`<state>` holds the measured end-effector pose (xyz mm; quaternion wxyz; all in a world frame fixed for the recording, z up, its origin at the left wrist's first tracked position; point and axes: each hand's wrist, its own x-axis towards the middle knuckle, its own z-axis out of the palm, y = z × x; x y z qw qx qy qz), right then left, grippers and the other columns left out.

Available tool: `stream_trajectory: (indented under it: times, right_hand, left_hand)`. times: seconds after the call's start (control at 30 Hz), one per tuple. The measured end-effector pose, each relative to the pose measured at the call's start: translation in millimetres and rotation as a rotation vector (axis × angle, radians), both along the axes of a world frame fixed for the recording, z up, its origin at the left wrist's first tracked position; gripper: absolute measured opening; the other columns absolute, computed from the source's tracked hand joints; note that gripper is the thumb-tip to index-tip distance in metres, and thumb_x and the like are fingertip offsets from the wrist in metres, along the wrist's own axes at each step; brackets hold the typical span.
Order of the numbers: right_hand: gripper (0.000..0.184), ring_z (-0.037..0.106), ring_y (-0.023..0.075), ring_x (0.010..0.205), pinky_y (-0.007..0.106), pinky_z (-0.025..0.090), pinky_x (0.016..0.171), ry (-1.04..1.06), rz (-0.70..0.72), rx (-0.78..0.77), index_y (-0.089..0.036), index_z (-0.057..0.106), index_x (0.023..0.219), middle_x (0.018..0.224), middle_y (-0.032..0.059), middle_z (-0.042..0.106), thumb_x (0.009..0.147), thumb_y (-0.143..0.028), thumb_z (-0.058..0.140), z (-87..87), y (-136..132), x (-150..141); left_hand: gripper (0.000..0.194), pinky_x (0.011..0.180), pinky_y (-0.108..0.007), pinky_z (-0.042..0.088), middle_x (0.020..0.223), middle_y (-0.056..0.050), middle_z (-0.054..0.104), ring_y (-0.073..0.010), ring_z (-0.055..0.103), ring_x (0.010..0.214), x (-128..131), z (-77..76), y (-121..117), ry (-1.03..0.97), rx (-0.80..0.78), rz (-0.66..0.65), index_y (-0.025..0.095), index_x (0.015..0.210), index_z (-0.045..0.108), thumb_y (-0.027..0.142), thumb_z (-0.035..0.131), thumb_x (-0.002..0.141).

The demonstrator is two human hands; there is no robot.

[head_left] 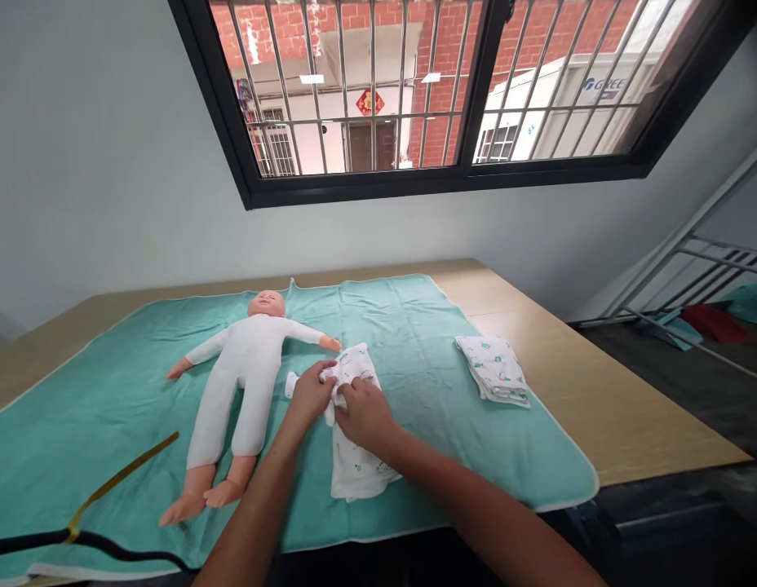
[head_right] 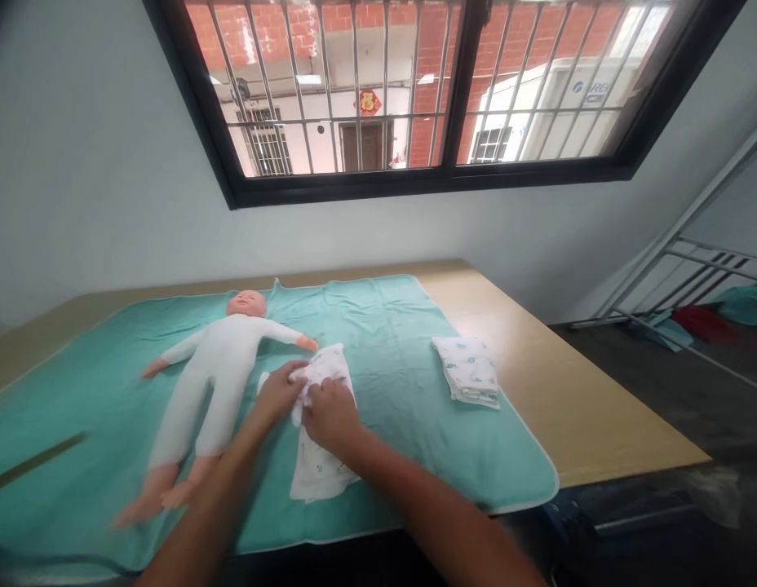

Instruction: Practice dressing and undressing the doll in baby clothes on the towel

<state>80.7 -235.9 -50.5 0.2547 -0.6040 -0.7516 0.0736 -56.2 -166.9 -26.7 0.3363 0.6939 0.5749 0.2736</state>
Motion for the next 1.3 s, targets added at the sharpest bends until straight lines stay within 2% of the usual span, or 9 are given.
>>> stream_trajectory:
  times: [0.13,0.3,0.5,0.6,0.67,0.73,0.93,1.13,1.3]
  right_hand:
    - [0.011,0.056,0.0196,0.072,0.034,0.044,0.071,0.169,-0.091,-0.073,-0.02,0.061,0.08,0.078,0.0062,0.062,0.085,-0.02,0.051,4.4,10,18]
    - [0.044,0.057,0.0152,0.081,0.028,0.047,0.072,0.692,0.096,-0.003,-0.021,0.054,0.118,0.104,0.0043,0.064,0.074,-0.019,0.059,11.3,12,33]
    - [0.018,0.05,0.0112,0.057,0.023,0.039,0.053,1.142,-0.036,-0.256,-0.017,0.06,0.08,0.067,-0.0016,0.058,0.076,-0.035,0.06,23.9,15,101]
    - [0.027,0.059,0.0165,0.071,0.026,0.043,0.059,0.98,-0.22,-0.358,-0.016,0.066,0.094,0.082,0.0044,0.066,0.07,-0.028,0.06,30.6,6,172]
    - [0.034,0.058,0.017,0.073,0.029,0.045,0.065,0.818,-0.567,-0.043,-0.016,0.066,0.101,0.086,0.0051,0.066,0.069,-0.023,0.057,32.1,-2,206]
    - [0.036,0.058,0.018,0.078,0.032,0.046,0.072,0.677,-0.658,0.205,-0.017,0.066,0.107,0.093,0.0062,0.066,0.073,-0.022,0.053,30.7,-8,215]
    - [0.029,0.057,0.0219,0.099,0.037,0.045,0.09,0.286,-0.064,0.03,-0.021,0.068,0.111,0.108,0.0082,0.064,0.085,-0.026,0.057,12.5,-1,152]
    - [0.031,0.054,0.0222,0.1,0.035,0.04,0.093,0.015,-0.045,-0.017,-0.023,0.067,0.117,0.1,0.0083,0.058,0.087,-0.03,0.062,-5.4,23,117]
    - [0.028,0.053,0.0207,0.093,0.031,0.038,0.086,-0.122,-0.071,-0.13,-0.022,0.069,0.096,0.093,0.0058,0.055,0.078,-0.043,0.073,-3.9,35,112]
  left_hand:
    - [0.048,0.084,-0.031,0.05,0.125,-0.007,0.067,-0.019,0.066,0.092,5,13.0,-22,-0.345,0.009,-0.153,0.022,0.126,0.064,0.033,0.065,0.079]
    - [0.058,0.088,-0.03,0.051,0.121,-0.009,0.069,-0.018,0.065,0.099,29,36.4,-35,-0.694,-0.09,-0.289,0.021,0.136,0.055,0.035,0.067,0.081]
    - [0.059,0.08,-0.032,0.054,0.137,-0.012,0.057,-0.0169,0.065,0.095,42,37.1,-23,-0.647,0.133,-0.321,0.027,0.15,0.034,0.032,0.049,0.093]
    - [0.047,0.093,-0.038,0.05,0.128,-0.01,0.061,-0.0212,0.062,0.106,34,8.8,-15,-0.297,0.224,-0.355,0.026,0.137,0.053,0.027,0.054,0.09]
    - [0.037,0.098,-0.041,0.046,0.118,-0.01,0.064,-0.0244,0.059,0.109,30,-11.8,-11,-0.031,0.267,-0.398,0.023,0.123,0.065,0.024,0.058,0.087]
    - [0.033,0.1,-0.042,0.044,0.112,-0.011,0.064,-0.0259,0.058,0.109,31,-25.2,-6,0.127,0.326,-0.39,0.02,0.12,0.067,0.021,0.056,0.088]
    - [0.037,0.096,-0.041,0.043,0.121,-0.012,0.061,-0.026,0.056,0.106,61,-25.1,12,0.405,0.444,-0.372,0.02,0.126,0.064,0.019,0.052,0.091]
    - [0.021,0.087,-0.035,0.043,0.104,-0.008,0.062,-0.0229,0.056,0.097,78,-30.4,21,0.462,0.429,-0.349,0.024,0.103,0.071,0.022,0.056,0.089]
    - [0.019,0.078,-0.03,0.042,0.089,-0.004,0.062,-0.0193,0.057,0.087,57,-25.4,19,0.302,0.374,-0.317,0.023,0.097,0.066,0.017,0.05,0.088]
